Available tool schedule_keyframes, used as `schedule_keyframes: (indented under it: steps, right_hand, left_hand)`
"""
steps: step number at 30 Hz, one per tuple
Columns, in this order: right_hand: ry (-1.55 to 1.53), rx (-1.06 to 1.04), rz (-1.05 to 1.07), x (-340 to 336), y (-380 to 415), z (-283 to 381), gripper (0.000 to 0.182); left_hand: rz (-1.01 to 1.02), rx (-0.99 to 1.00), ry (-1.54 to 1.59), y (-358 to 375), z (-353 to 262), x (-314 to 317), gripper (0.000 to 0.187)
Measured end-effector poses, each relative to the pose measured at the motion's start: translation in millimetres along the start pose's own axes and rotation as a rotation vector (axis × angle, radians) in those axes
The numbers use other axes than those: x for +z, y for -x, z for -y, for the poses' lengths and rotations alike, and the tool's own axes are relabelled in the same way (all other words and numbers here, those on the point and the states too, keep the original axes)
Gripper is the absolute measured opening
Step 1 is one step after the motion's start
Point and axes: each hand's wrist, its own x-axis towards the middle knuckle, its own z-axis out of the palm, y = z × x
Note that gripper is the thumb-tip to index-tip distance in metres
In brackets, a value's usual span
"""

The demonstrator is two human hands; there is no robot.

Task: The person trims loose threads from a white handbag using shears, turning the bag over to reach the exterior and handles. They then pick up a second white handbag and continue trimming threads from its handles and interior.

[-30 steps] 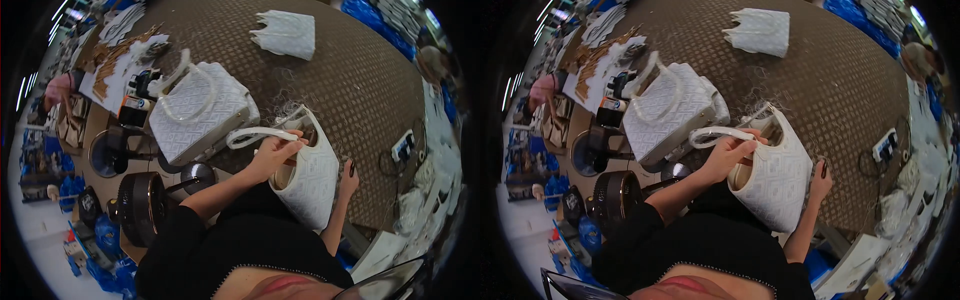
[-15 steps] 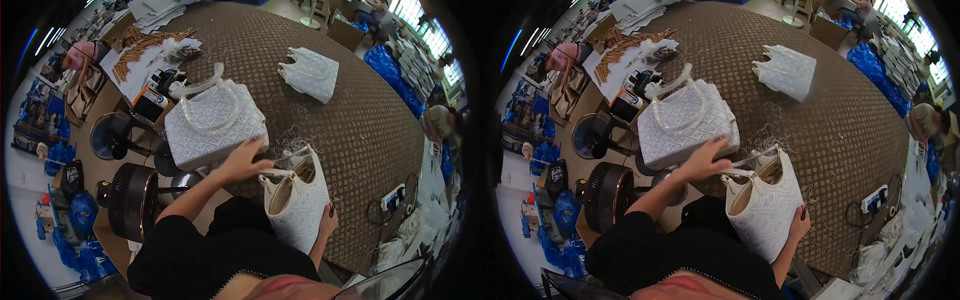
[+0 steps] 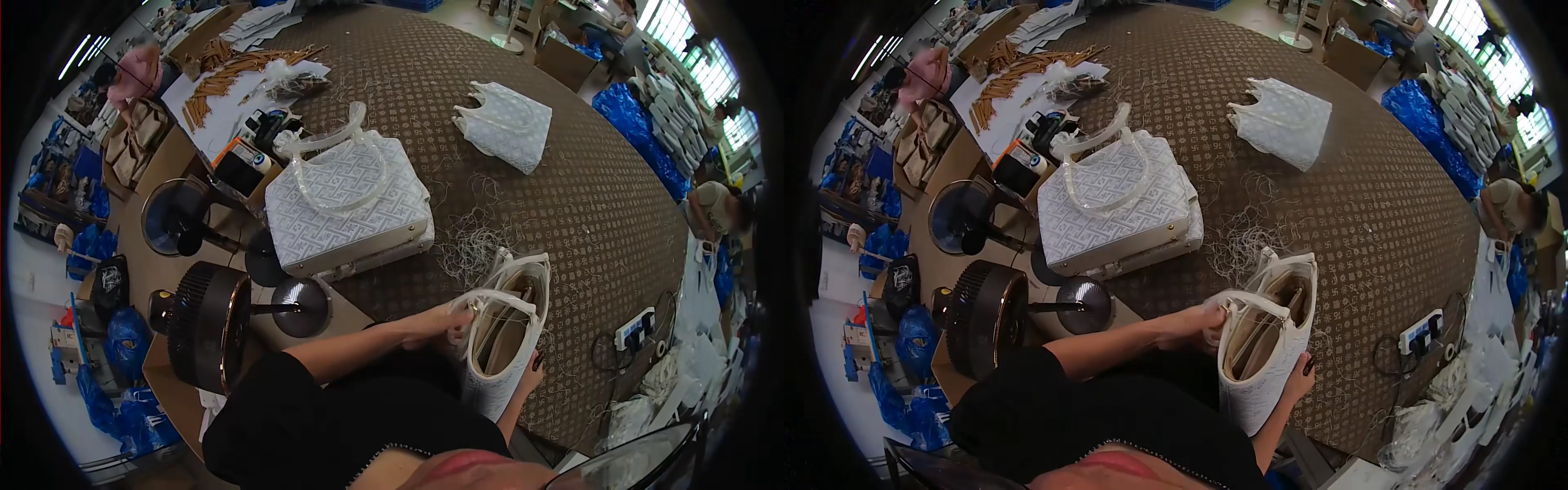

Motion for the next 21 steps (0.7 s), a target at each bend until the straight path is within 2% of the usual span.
schedule_keyframes:
  steps: [2,3,7,9,10,12,13,14,15,16,17,18,19,21]
  right_hand:
    - [0.036,0.016,-0.018,0.2,2.0,5.5,0.039]
    - [0.071,0.038,-0.024,0.6,2.5,7.6,0.038]
    - [0.116,0.02,-0.087,6.0,2.3,16.6,0.035]
    - [0.1,-0.005,-0.049,7.9,-6.4,13.2,0.035]
    - [0.107,-0.019,-0.014,6.3,-8.8,8.7,0.034]
    - [0.048,-0.086,-0.057,12.6,-5.8,15.9,0.035]
    - [-0.144,-0.004,-0.079,14.1,5.2,39.4,0.035]
    - [-0.336,0.08,-0.1,14.5,10.7,52.5,0.036]
    - [-0.337,0.079,-0.102,11.5,7.0,52.3,0.036]
    - [-0.496,0.018,-0.032,7.0,-0.3,51.5,0.035]
    - [-0.658,-0.047,0.04,5.6,-6.2,52.2,0.034]
    - [-0.669,-0.05,0.042,5.4,-6.7,58.5,0.034]
    - [-0.608,-0.051,-0.055,3.3,-5.4,70.8,0.034]
    - [-0.491,-0.051,-0.247,1.7,-6.8,92.1,0.034]
  left_hand:
    - [0.084,-0.071,0.198,4.2,-14.3,-0.7,0.066]
    - [-0.088,0.039,-0.066,2.3,-19.7,11.2,0.064]
    - [-0.134,0.158,-0.251,-16.2,-0.6,6.0,0.061]
    - [-0.185,-0.148,-0.054,-6.0,-10.9,3.1,0.051]
    - [-0.192,-0.14,-0.063,-3.2,-7.2,-2.1,0.051]
    - [-0.252,-0.236,0.001,-1.6,4.4,-14.5,0.032]
    - [-0.249,-0.228,-0.001,1.2,1.9,-15.6,0.032]
    - [-0.191,-0.104,0.157,6.3,-4.2,-15.9,0.026]
    - [-0.133,0.014,0.314,15.1,-11.5,-16.0,0.021]
    - [-0.136,-0.059,0.336,36.7,-43.4,-4.2,0.027]
    - [-0.122,0.056,0.341,52.3,-60.7,4.2,0.032]
    - [-0.108,0.174,0.341,65.8,-74.5,7.8,0.037]
    - [-0.082,0.235,0.353,80.1,-86.8,4.3,0.041]
    - [-0.309,0.388,0.378,112.8,-106.8,6.8,0.043]
